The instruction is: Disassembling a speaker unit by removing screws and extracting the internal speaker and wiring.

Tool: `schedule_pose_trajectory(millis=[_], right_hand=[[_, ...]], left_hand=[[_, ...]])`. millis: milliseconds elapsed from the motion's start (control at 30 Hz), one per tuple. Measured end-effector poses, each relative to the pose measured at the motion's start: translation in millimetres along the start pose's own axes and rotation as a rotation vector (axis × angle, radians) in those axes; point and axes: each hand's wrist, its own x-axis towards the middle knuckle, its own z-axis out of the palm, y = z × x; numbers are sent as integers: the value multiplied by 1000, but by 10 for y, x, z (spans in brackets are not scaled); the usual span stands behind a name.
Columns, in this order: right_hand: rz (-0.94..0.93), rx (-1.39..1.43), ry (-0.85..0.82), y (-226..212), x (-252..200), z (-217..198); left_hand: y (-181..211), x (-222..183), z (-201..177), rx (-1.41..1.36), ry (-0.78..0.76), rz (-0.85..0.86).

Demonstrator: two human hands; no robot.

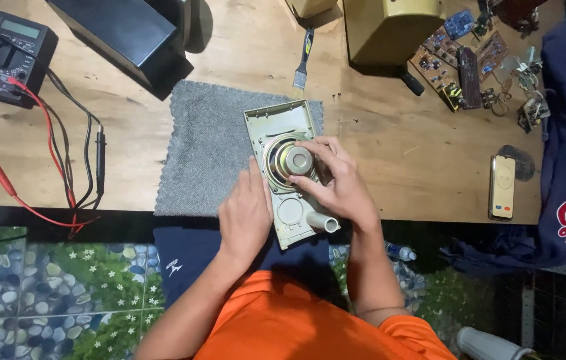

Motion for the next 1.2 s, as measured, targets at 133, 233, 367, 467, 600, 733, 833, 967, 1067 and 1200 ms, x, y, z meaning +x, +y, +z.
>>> schedule_pose_trajectory(millis=[133,233,367,467,600,733,833,967,1067,1200], right_hand=[[0,46,22,175,-43,-13],[43,84,85,125,-118,-161],[-45,210,223,-117,-177,-400],[-162,224,311,-300,-228,-399],[-196,259,340,-260,-302,-159],[-294,293,347,-353,-220,75],[-321,272,373,-414,-145,118],[-309,170,380,-419,-145,160],[-293,128,370,-465,-97,166],[-287,159,380,-442,-122,203]], left_hand=[[8,107,-302,-215,-52,-38],[-35,176,-426,-408,-42,-36],[-198,233,-169,-578,118,111],[-304,420,-60,-503,196,247],[-335,561,-17,-391,162,347],[-337,504,141,-349,12,432],[-347,518,134,-310,-21,450],[-348,501,90,-292,-40,447],[-355,487,146,-320,-53,440],[-371,476,204,-310,-41,441]])
